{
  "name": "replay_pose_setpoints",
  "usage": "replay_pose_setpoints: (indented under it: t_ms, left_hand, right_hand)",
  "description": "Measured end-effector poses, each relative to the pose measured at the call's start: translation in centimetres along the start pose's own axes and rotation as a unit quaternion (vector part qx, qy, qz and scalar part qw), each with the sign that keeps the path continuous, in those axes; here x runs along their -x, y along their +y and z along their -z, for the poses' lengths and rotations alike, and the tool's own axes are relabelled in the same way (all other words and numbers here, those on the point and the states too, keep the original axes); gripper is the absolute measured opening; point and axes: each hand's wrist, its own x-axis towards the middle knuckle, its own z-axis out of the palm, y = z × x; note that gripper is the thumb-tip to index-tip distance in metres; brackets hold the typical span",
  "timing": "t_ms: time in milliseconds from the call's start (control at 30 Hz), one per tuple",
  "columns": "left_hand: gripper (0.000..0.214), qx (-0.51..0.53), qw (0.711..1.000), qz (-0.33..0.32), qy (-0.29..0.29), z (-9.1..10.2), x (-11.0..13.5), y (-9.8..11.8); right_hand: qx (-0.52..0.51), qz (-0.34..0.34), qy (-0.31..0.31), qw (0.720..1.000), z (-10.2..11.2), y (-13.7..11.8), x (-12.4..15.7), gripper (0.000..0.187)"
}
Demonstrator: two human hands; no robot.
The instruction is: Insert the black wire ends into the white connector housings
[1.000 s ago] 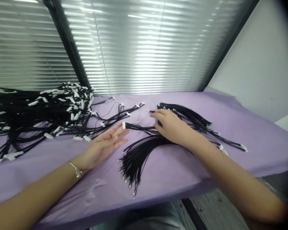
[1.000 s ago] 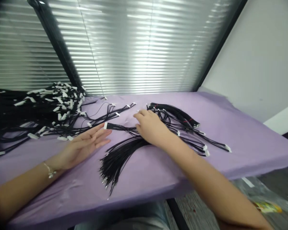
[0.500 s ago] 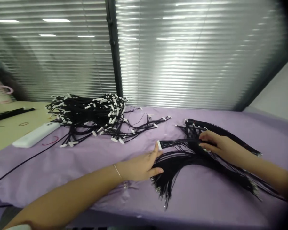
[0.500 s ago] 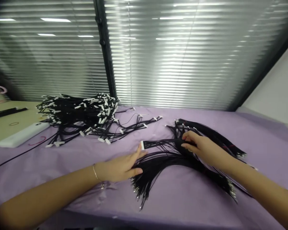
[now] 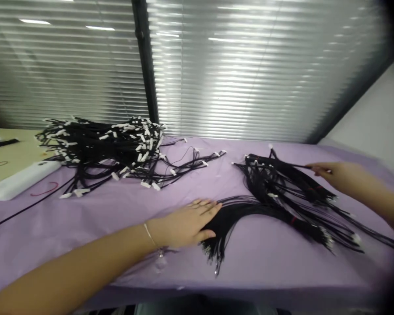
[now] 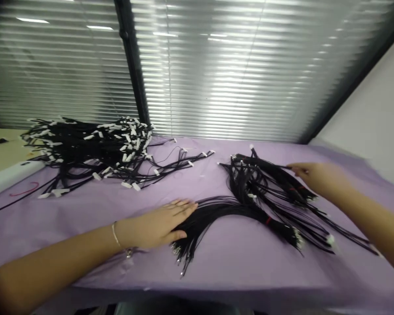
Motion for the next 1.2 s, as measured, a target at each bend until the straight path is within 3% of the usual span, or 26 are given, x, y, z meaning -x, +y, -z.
replay_pose_setpoints:
  t_ms: [100,200,267,367,433,467,533,600,667,800,1000,1200]
  left_hand:
    - [0.063,-0.011,1.000,0.008,0.004,-0.3,0.0,-0.2]
    - [0.061,-0.028,1.000,0.013,0.004,-0.4,-0.1,-0.3]
    - [0.061,-0.035,0.999,0.013,0.001,-0.4,-0.1,-0.3]
    - [0.062,-0.038,0.999,0.016,-0.003,-0.3,-0.2,-0.3]
    - [0.062,-0.040,0.999,0.017,-0.006,-0.2,-0.2,-0.4]
    - [0.061,-0.041,0.999,0.017,-0.008,-0.2,-0.2,-0.4]
    - [0.061,-0.045,0.999,0.017,-0.010,-0.3,-0.3,-0.5]
    - [0.061,-0.046,0.999,0.016,-0.010,-0.3,-0.2,-0.5]
    - [0.062,-0.038,0.999,0.014,-0.008,-0.2,-0.2,-0.5]
    - [0.061,-0.002,1.000,0.006,0.006,-0.2,-0.1,-0.4]
    - [0.059,-0.005,1.000,-0.003,0.002,-0.1,-0.2,-0.2]
    - [0.060,0.023,0.999,-0.002,0.027,-0.1,-0.2,0.0]
  right_hand:
    - [-0.011,0.029,-0.087,0.996,-1.6,1.8,1.1,0.036]
    - [-0.013,0.063,-0.106,0.992,-2.0,0.5,2.7,0.040]
    - [-0.003,0.067,-0.088,0.994,-1.2,-1.8,3.5,0.040]
    - [-0.015,0.096,0.004,0.995,1.1,-6.7,4.5,0.051]
    - [-0.060,0.184,0.098,0.976,2.3,-10.3,4.5,0.046]
    - [-0.068,0.246,0.108,0.961,2.5,-11.8,4.3,0.045]
    - [-0.038,0.357,0.079,0.930,1.6,-14.2,3.2,0.044]
    - [-0.007,0.404,0.017,0.915,-0.3,-15.1,1.5,0.047]
    - [0.004,0.393,-0.030,0.919,-2.6,-14.7,-0.2,0.049]
    - [0.008,0.348,-0.047,0.936,-5.3,-12.2,-1.8,0.053]
    - [0.016,0.275,-0.048,0.960,-5.8,-9.9,-0.7,0.051]
    - [0.023,0.247,-0.024,0.968,-5.3,-10.6,-0.9,0.051]
